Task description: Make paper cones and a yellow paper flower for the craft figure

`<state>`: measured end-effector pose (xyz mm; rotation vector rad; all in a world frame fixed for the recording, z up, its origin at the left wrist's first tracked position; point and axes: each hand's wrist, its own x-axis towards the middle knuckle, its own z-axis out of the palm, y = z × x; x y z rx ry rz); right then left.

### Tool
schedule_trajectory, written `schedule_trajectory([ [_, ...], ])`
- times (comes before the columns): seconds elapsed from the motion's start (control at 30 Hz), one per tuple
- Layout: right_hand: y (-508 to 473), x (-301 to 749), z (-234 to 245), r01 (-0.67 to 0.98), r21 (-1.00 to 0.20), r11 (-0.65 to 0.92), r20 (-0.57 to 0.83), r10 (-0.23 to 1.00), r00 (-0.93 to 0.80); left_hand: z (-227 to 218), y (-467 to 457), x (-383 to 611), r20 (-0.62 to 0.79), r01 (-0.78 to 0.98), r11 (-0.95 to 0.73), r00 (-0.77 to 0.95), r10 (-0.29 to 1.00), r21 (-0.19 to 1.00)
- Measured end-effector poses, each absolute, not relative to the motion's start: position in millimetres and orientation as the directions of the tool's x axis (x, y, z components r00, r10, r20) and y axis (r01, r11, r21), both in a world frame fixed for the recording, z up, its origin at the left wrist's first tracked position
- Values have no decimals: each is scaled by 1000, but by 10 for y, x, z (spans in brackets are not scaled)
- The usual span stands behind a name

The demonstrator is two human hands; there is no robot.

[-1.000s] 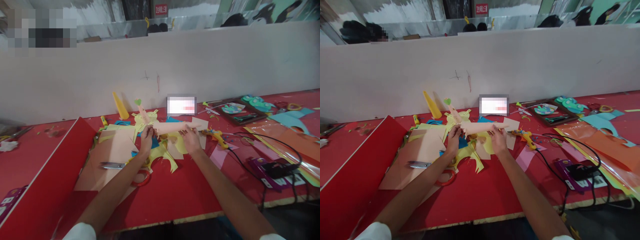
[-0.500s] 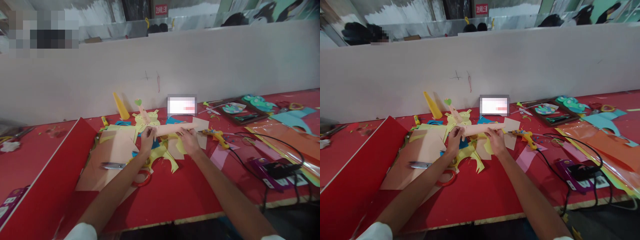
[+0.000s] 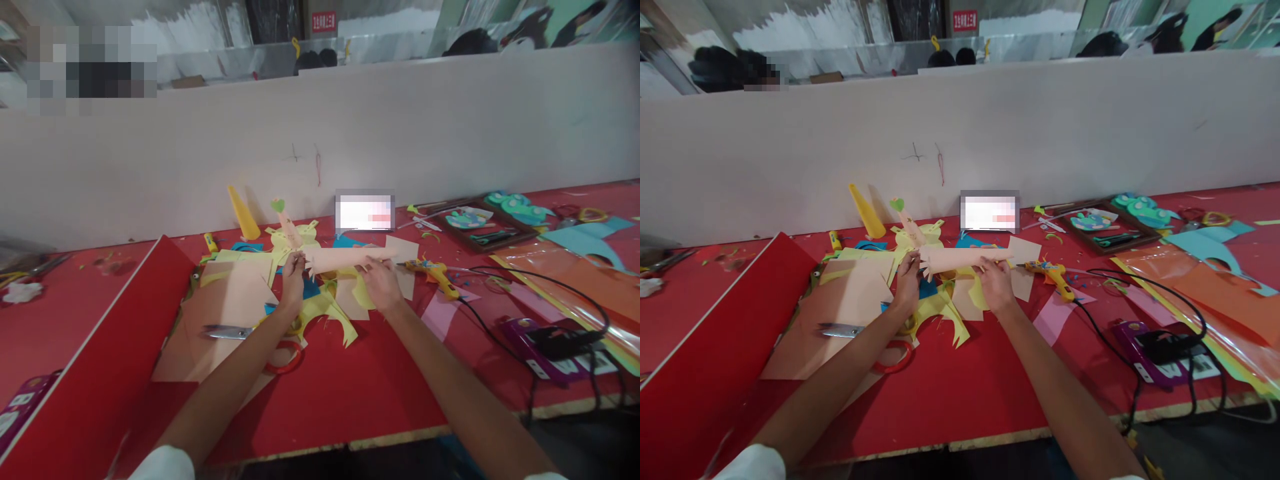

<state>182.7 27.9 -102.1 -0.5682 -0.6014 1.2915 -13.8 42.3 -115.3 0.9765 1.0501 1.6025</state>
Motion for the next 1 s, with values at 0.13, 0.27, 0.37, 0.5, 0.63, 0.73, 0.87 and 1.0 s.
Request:
schedule_trajectory([
  [0.13, 271, 1822, -1017, -695, -700, 161, 104, 987, 124, -1126, 408, -138, 182, -200, -235, -252, 951, 951],
  [0.27, 260, 1806, -1002, -692, -702, 169, 116, 986, 123, -1071, 376, -136, 207, -164, -246, -225, 952, 955],
  [0.37, 256, 1803, -987, -681, -710, 182, 126, 983, 131, -1034, 355, -132, 211, -138, -241, -202, 956, 961],
  [0.5, 256, 1807, -980, -666, -724, 178, 133, 984, 119, -1025, 353, -131, 211, -132, -240, -198, 957, 962],
  [0.63, 259, 1811, -985, -662, -728, 180, 134, 984, 120, -1041, 364, -136, 211, -137, -240, -197, 957, 961],
  [0.73, 261, 1825, -984, -685, -708, 171, 131, 985, 111, -1051, 371, -136, 210, -151, -242, -200, 957, 958],
  [0.87, 262, 1856, -978, -716, -677, 170, 123, 985, 118, -1076, 384, -129, 201, -186, -239, -200, 959, 953],
  [1.0, 256, 1859, -971, -708, -687, 164, 123, 986, 109, -1110, 394, -133, 179, -201, -219, -198, 964, 955],
])
